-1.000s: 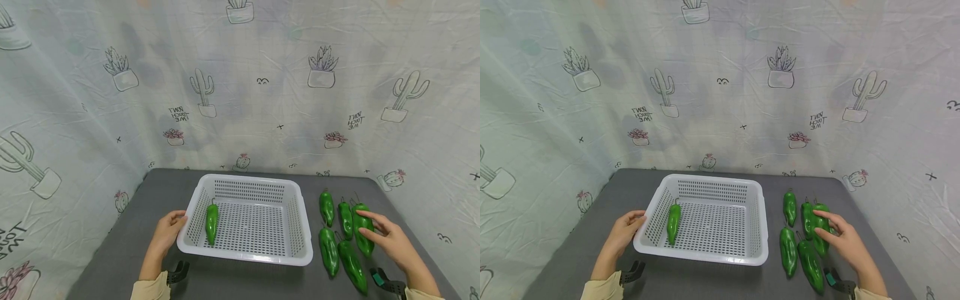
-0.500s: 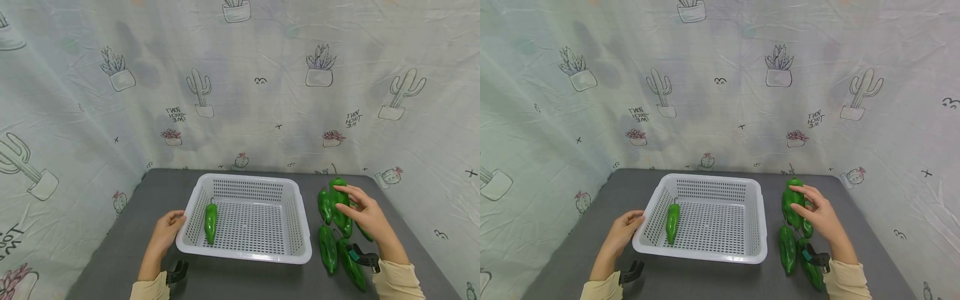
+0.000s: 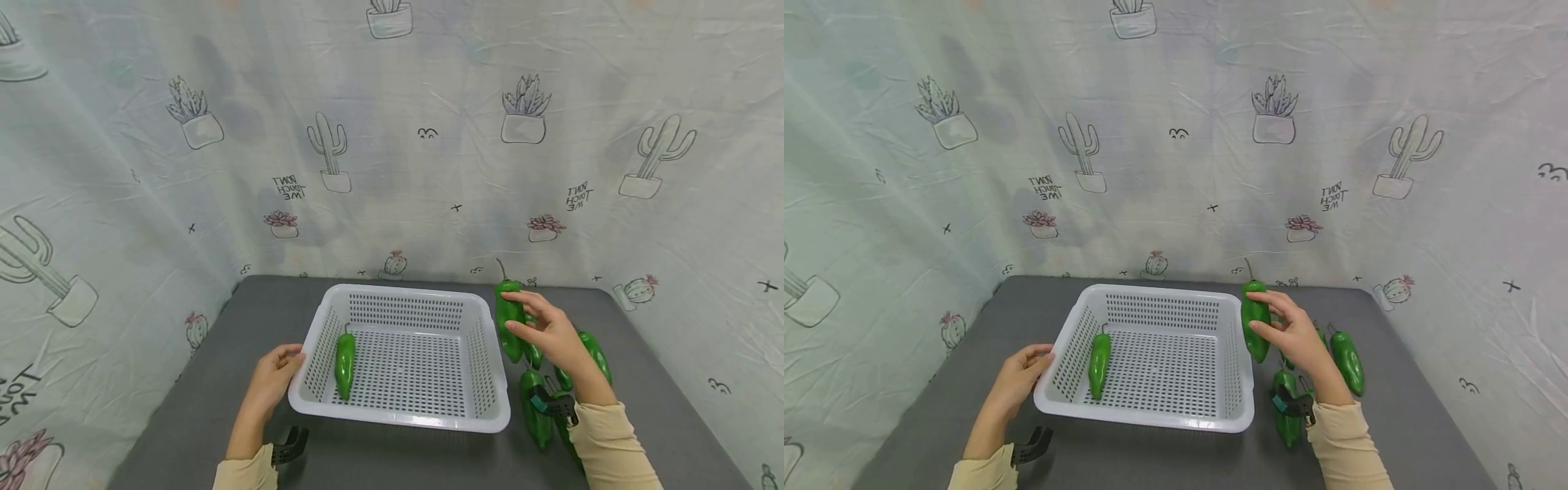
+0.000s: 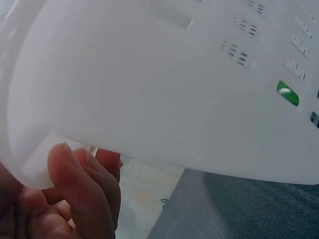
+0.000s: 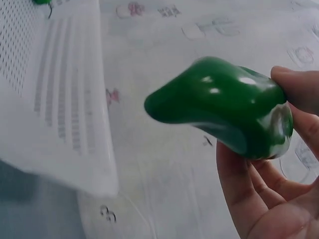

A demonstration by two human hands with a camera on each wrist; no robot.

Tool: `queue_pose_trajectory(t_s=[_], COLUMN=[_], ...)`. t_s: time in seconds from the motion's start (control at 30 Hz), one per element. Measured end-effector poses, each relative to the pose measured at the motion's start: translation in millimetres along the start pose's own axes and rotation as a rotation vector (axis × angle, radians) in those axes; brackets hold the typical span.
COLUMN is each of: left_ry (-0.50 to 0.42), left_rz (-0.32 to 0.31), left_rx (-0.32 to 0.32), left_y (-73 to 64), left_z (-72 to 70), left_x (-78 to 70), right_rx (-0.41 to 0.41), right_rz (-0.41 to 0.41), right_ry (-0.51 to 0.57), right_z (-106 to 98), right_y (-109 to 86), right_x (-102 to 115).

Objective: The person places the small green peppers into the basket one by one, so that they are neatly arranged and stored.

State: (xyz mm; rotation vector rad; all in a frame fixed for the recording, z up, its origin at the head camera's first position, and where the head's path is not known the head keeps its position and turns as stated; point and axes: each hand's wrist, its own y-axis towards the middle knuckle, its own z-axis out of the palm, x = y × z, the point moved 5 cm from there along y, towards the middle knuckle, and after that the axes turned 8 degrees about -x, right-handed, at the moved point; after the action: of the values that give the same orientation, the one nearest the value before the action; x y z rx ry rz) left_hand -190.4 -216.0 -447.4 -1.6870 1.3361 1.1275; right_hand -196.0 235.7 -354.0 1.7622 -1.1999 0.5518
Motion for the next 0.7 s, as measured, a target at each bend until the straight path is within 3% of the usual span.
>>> queue_pose_trajectory(t_s=[0.23, 0.43, 0.7], left_ry=[-0.003, -0.012, -0.013], left_rz=[0.010, 0.009, 0.012], left_rx=[-0.001, -0.002, -0.007], left_y=[0.1, 0.4, 0.4], left_z=[0.5, 0.7, 1.1], left_x=[0.4, 1.3, 0.7], right_rx=[0.059, 0.124, 0.223], right_rz=[-0.026, -0.031, 0.124], right_ry=[0.130, 0.164, 0.264], right_z=[27.9, 59.6, 105.9], right_y=[17.5, 30.3, 43.8], right_x=[6.0, 13.7, 20.6])
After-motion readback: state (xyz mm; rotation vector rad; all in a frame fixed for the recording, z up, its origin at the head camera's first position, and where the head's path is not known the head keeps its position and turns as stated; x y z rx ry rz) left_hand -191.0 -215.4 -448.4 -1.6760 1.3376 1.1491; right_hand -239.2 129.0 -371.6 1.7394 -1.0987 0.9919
